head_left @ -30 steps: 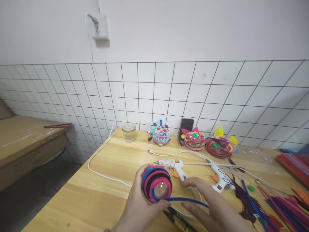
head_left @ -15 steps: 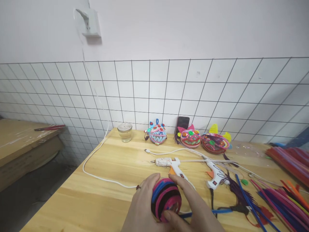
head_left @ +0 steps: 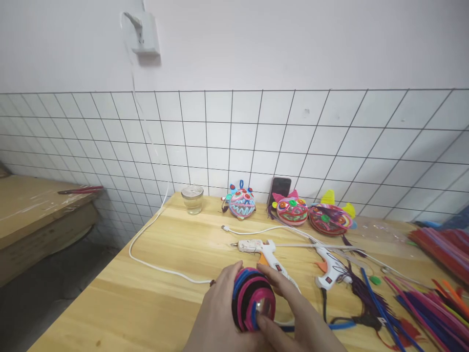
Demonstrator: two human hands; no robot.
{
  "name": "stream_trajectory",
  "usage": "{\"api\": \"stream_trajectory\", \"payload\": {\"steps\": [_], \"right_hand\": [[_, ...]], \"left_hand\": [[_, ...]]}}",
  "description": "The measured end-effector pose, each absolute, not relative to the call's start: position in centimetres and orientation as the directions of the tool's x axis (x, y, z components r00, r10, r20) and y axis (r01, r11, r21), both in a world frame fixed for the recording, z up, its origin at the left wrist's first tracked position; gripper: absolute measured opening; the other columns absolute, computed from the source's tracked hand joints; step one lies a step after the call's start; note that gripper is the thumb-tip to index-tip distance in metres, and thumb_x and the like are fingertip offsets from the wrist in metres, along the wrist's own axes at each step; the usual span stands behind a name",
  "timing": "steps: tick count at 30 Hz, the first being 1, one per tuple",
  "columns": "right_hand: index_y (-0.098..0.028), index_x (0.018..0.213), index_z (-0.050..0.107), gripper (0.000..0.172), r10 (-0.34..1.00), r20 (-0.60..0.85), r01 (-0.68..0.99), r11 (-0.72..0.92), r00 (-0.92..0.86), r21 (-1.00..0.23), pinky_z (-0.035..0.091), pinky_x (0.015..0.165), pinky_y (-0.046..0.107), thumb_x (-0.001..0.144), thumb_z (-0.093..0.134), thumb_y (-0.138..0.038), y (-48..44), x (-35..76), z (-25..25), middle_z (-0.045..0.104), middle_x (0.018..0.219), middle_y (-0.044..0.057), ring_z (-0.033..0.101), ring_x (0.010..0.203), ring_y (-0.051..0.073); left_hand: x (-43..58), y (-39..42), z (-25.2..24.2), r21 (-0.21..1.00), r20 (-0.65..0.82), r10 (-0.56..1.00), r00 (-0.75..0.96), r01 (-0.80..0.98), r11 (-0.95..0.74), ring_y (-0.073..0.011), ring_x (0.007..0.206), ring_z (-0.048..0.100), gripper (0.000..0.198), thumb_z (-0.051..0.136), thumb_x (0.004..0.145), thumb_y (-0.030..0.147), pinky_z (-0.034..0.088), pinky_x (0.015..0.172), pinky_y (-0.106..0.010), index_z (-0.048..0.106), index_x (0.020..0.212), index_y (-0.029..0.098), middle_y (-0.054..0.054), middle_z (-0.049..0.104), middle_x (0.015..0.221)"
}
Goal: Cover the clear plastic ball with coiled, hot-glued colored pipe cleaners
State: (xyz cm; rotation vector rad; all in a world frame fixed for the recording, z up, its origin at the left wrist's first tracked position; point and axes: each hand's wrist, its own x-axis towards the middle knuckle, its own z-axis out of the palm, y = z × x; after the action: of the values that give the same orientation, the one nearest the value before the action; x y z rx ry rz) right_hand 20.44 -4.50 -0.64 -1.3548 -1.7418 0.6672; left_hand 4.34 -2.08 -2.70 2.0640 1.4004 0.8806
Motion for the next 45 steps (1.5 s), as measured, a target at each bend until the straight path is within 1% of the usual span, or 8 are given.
{"api": "stream_trajectory", "payload": {"steps": [13, 19, 25, 28, 31, 36, 39, 45], "right_hand": [[-0.016, 0.127, 0.050, 0.057, 0.971, 0.221, 0.561, 0.234, -0.092, -0.794, 0.041, 0.101, 0.040, 0.071, 0.055, -0.023, -4.3, 20.5, -1.7, 0.056, 0.130, 0.009, 0.053, 0.118, 0.025], [-0.018, 0.129, 0.049, 0.058, 0.979, 0.171, 0.504, 0.202, -0.108, -0.840, 0.038, 0.103, 0.040, 0.071, 0.056, -0.022, -4.2, 20.6, -1.5, 0.054, 0.133, 0.008, 0.051, 0.120, 0.023], [-0.022, 0.138, 0.035, 0.064, 0.980, 0.148, 0.348, 0.187, -0.135, -0.919, 0.036, 0.104, 0.040, 0.078, 0.055, -0.029, -4.3, 21.2, -2.0, 0.046, 0.140, 0.009, 0.042, 0.128, 0.020], [-0.024, 0.137, 0.036, 0.062, 0.985, 0.151, 0.352, 0.171, -0.084, -0.920, 0.040, 0.101, 0.040, 0.079, 0.055, -0.033, -4.2, 21.5, -1.8, 0.048, 0.138, 0.010, 0.045, 0.125, 0.021], [-0.023, 0.127, 0.047, 0.049, 0.986, 0.163, 0.417, 0.157, -0.022, -0.895, 0.045, 0.096, 0.041, 0.081, 0.054, -0.038, -3.9, 21.7, -1.1, 0.059, 0.126, 0.010, 0.054, 0.116, 0.023], [-0.023, 0.082, 0.064, 0.018, 0.964, 0.254, 0.616, 0.151, 0.083, -0.773, 0.050, 0.076, 0.034, 0.081, 0.056, -0.039, -3.0, 22.4, 0.2, 0.071, 0.084, 0.004, 0.065, 0.083, 0.022], [-0.023, 0.068, 0.060, 0.024, 0.957, 0.285, 0.648, 0.188, 0.047, -0.738, 0.048, 0.065, 0.026, 0.084, 0.053, -0.040, -2.9, 22.6, 0.7, 0.067, 0.067, 0.000, 0.063, 0.068, 0.018], [-0.020, 0.061, 0.058, 0.029, 0.972, 0.234, 0.596, 0.169, 0.032, -0.785, 0.045, 0.058, 0.024, 0.084, 0.052, -0.038, -3.1, 22.2, 1.1, 0.062, 0.058, -0.001, 0.058, 0.059, 0.016]], "left_hand": [[4.4, -2.1, -2.4, 0.672, 0.171, 0.939, 0.297, 0.662, -0.332, -0.0343, 0.117, 0.053, 0.071, 0.059, 0.072, 0.046, 0.046, 0.095, -0.049, 0.042, 0.129, 0.008, -0.024, 0.053, 0.128], [4.3, -2.0, -2.7, 0.680, 0.219, 0.930, 0.295, 0.638, -0.362, -0.0349, 0.118, 0.052, 0.068, 0.060, 0.072, 0.043, 0.045, 0.095, -0.052, 0.042, 0.129, 0.011, -0.023, 0.053, 0.129], [4.0, -1.4, -2.6, 0.844, 0.200, 0.967, 0.158, 0.473, -0.252, -0.0362, 0.113, 0.055, 0.075, 0.074, 0.054, 0.026, 0.045, 0.094, -0.053, 0.048, 0.123, 0.017, -0.017, 0.060, 0.122], [3.6, -0.8, -3.0, 0.946, 0.159, 0.976, 0.146, 0.262, -0.193, -0.0324, 0.113, 0.056, 0.077, 0.075, 0.058, 0.026, 0.045, 0.096, -0.048, 0.043, 0.127, 0.017, -0.016, 0.059, 0.125], [3.3, -0.4, -3.2, 0.989, 0.143, 0.974, 0.177, 0.020, -0.149, -0.0308, 0.111, 0.058, 0.075, 0.076, 0.060, 0.034, 0.046, 0.095, -0.044, 0.043, 0.125, 0.015, -0.016, 0.061, 0.122], [3.7, -0.6, -3.0, 0.980, 0.152, 0.973, 0.172, -0.152, -0.126, -0.0315, 0.107, 0.061, 0.084, 0.080, 0.053, 0.047, 0.047, 0.092, -0.042, 0.046, 0.123, 0.016, -0.015, 0.065, 0.117], [4.0, -0.9, -2.9, 0.970, 0.153, 0.968, 0.198, -0.216, -0.109, -0.0311, 0.105, 0.062, 0.085, 0.083, 0.049, 0.046, 0.047, 0.091, -0.042, 0.047, 0.121, 0.017, -0.015, 0.066, 0.114], [3.9, -0.8, -2.7, 0.937, 0.129, 0.962, 0.239, -0.347, -0.039, -0.0292, 0.101, 0.064, 0.074, 0.083, 0.050, 0.044, 0.049, 0.088, -0.038, 0.054, 0.113, 0.020, -0.010, 0.070, 0.106]]}}
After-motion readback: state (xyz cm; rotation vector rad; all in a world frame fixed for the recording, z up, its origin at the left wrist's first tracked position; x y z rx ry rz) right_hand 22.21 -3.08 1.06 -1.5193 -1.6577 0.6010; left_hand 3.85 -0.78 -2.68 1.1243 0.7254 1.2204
